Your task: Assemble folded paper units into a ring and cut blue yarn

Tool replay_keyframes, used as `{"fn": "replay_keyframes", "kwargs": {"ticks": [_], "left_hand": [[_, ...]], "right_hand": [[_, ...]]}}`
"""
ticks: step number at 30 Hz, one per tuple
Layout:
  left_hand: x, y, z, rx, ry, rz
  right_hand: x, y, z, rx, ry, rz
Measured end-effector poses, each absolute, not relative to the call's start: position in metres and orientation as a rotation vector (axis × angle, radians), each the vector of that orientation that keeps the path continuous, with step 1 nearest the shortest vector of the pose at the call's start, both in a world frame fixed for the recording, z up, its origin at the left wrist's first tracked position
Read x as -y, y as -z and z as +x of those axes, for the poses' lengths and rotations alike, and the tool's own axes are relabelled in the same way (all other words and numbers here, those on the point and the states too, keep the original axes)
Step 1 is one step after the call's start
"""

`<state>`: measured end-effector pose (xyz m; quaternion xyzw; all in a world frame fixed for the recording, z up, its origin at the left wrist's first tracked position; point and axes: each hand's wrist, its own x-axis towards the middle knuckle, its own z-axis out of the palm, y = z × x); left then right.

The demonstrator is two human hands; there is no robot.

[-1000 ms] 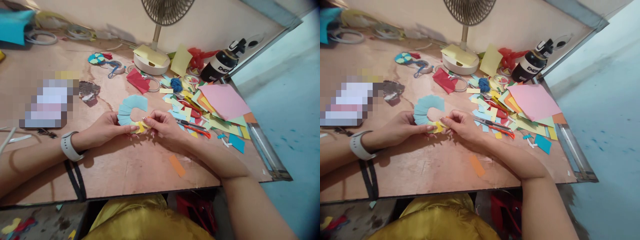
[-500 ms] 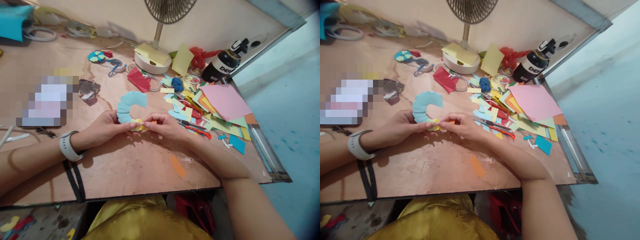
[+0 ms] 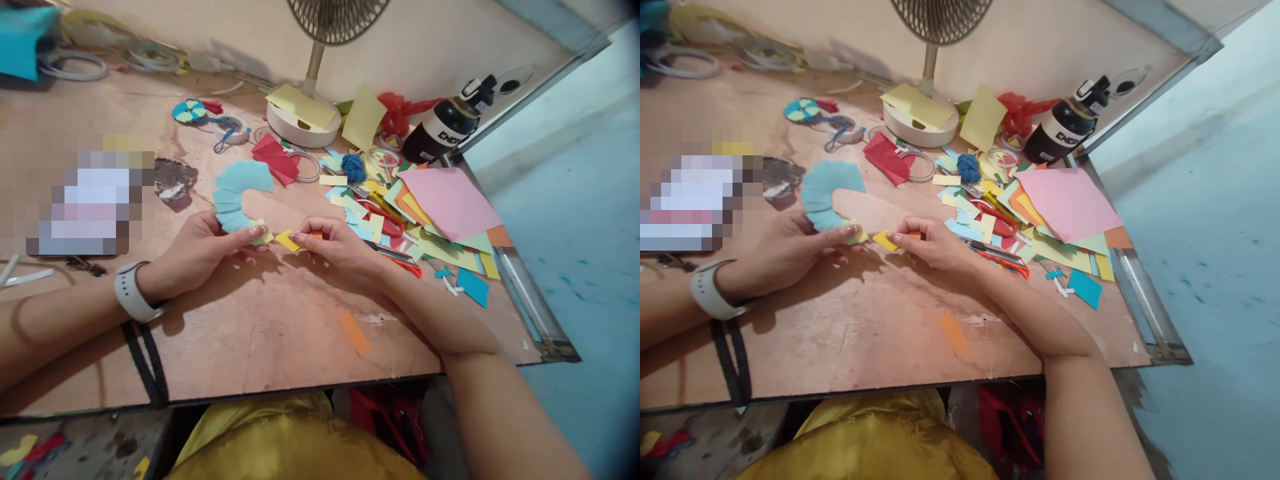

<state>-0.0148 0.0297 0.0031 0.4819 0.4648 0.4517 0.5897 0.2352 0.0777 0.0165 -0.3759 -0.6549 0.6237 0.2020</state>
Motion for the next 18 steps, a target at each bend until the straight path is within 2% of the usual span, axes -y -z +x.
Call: {"fn": "replay_keyframes", "kwargs": {"ticks": [2, 8, 15, 18], "left_hand": [[-0.030, -0.003, -0.014, -1.115, -1.130, 1.098], [-0.029, -0.006, -0.012, -1.049, -1.073, 1.108], [-0.025, -0.008, -0.009, -1.013, -1.059, 1.075], [-0.024, -0.009, -0.007, -0.982, -1.032, 1.070]], "right_hand": [[-0.084, -0.016, 0.238, 1.983, -1.708, -1.069], [-0.101, -0.025, 0.247, 2.365, -1.278, -0.875], [-0.093, -0.032, 0.243, 1.818, -1.663, -0.881], [-0.082, -0.034, 0.234, 1.690, -1.704, -0.877]]}}
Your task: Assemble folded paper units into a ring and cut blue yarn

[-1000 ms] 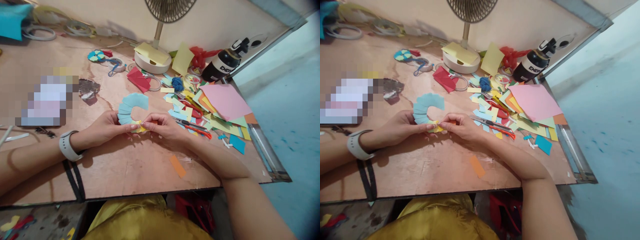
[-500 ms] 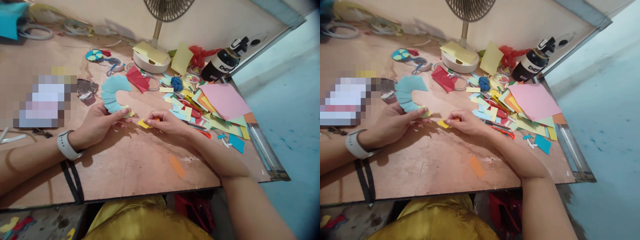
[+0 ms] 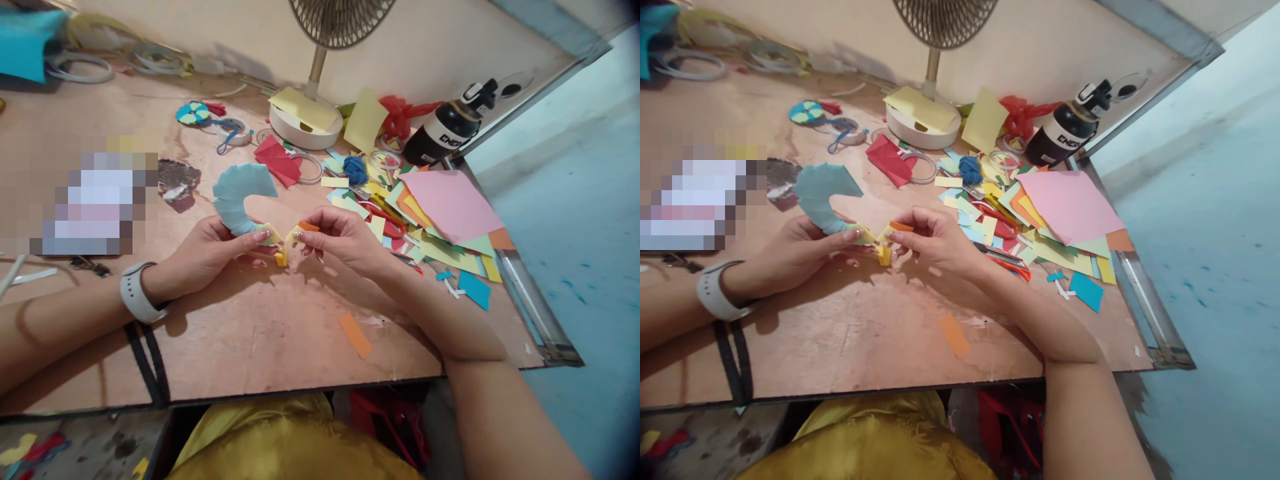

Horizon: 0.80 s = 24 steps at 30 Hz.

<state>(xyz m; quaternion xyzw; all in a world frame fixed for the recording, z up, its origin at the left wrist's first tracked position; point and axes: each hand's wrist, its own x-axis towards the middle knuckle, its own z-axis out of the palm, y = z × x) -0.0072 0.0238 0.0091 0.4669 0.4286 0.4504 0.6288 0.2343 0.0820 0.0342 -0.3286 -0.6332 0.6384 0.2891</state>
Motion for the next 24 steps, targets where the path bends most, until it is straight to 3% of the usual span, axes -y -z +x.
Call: {"fn": "replay_keyframes", "kwargs": {"ticks": [24], "left_hand": [[-0.022, -0.009, -0.011, -0.890, -0.959, 1.174]], "right_hand": [[-0.060, -0.040, 0.223, 1.592, -1.581, -0.873]]}}
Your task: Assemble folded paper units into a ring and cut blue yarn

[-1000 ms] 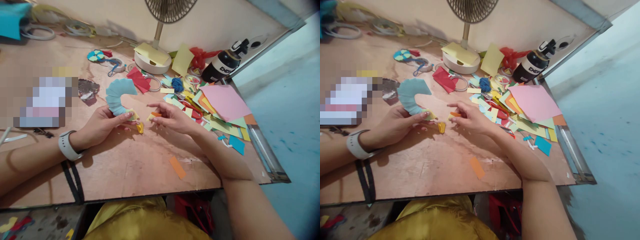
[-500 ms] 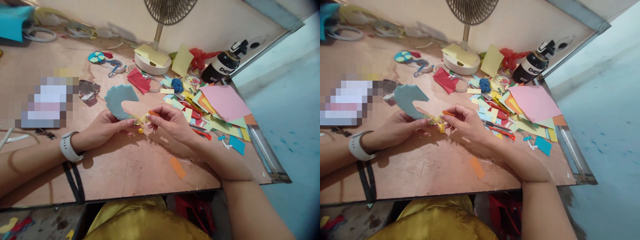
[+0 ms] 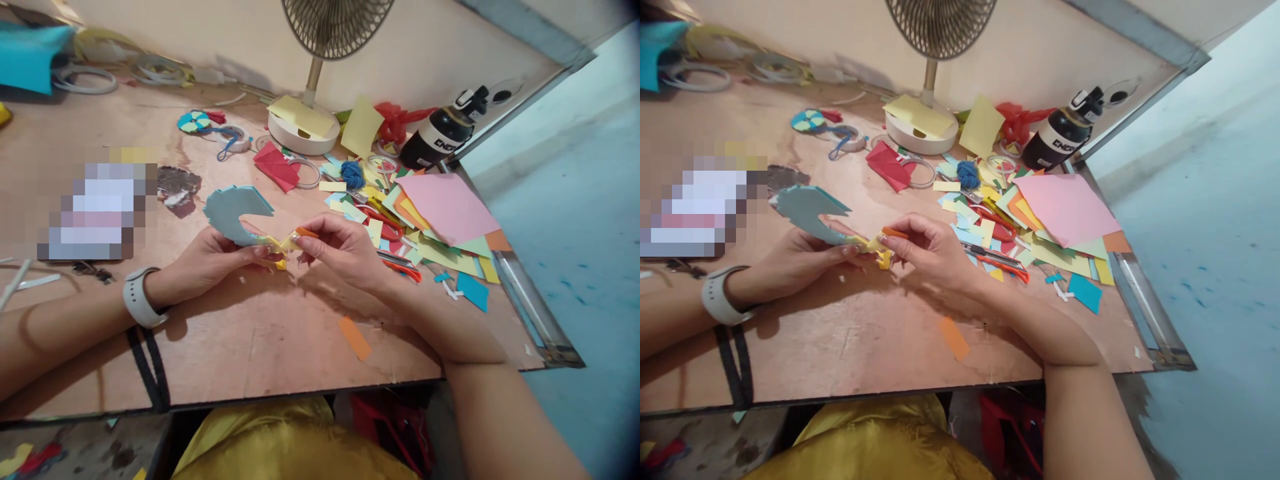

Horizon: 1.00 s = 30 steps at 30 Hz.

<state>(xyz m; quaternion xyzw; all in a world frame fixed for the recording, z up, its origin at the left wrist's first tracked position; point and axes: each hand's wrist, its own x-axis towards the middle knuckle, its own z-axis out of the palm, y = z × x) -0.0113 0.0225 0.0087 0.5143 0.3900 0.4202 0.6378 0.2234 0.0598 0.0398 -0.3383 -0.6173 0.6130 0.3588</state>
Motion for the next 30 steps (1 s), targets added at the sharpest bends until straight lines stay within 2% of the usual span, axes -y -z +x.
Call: {"fn": "replay_keyframes", "kwargs": {"ticks": [30], "left_hand": [[-0.0222, -0.0089, -0.0109, -0.894, -0.975, 1.228]], "right_hand": [[-0.0588, -0.0416, 0.2229, 1.604, -1.591, -0.822]]}}
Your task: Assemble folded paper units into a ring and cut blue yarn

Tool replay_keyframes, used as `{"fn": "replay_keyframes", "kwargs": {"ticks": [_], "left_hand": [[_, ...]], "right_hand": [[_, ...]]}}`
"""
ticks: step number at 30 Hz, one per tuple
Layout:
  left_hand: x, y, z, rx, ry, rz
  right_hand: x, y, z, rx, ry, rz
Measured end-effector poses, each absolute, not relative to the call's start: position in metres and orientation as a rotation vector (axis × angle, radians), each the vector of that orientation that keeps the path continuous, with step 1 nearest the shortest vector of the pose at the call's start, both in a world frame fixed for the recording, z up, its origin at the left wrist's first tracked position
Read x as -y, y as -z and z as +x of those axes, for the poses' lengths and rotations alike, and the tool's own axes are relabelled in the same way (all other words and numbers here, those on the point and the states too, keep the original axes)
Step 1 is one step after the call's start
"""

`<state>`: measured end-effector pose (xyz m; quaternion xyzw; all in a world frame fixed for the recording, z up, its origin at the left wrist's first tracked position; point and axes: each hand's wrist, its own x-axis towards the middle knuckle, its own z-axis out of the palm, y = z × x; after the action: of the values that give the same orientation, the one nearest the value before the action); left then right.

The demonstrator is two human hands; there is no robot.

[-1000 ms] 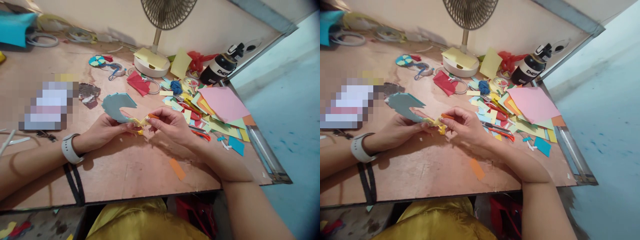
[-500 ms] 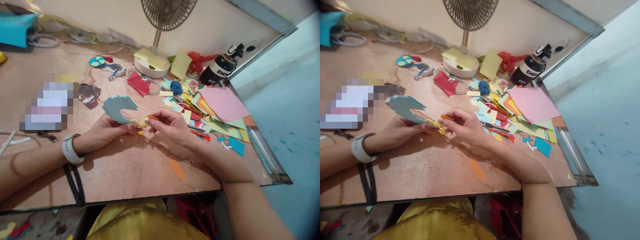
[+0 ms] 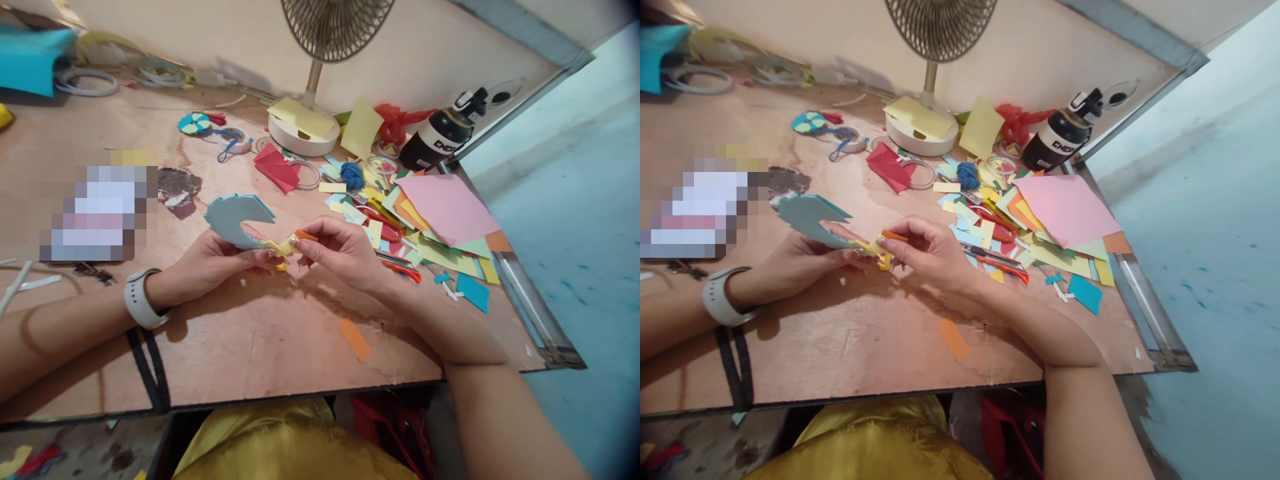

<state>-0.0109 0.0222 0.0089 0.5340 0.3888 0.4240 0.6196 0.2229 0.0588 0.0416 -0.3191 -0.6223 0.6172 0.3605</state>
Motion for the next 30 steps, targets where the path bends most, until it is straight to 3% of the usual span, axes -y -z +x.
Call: {"fn": "replay_keyframes", "kwargs": {"ticks": [13, 23, 30], "left_hand": [[-0.023, -0.007, -0.011, -0.829, -1.014, 1.227], [-0.022, -0.007, -0.012, -0.926, -0.934, 1.208], [-0.022, -0.008, -0.011, -0.855, -0.958, 1.223]], "right_hand": [[-0.057, -0.033, 0.222, 1.587, -1.630, -0.858], [-0.050, -0.021, 0.223, 1.737, -1.213, -0.887], [-0.050, -0.032, 0.219, 1.559, -1.580, -0.887]]}}
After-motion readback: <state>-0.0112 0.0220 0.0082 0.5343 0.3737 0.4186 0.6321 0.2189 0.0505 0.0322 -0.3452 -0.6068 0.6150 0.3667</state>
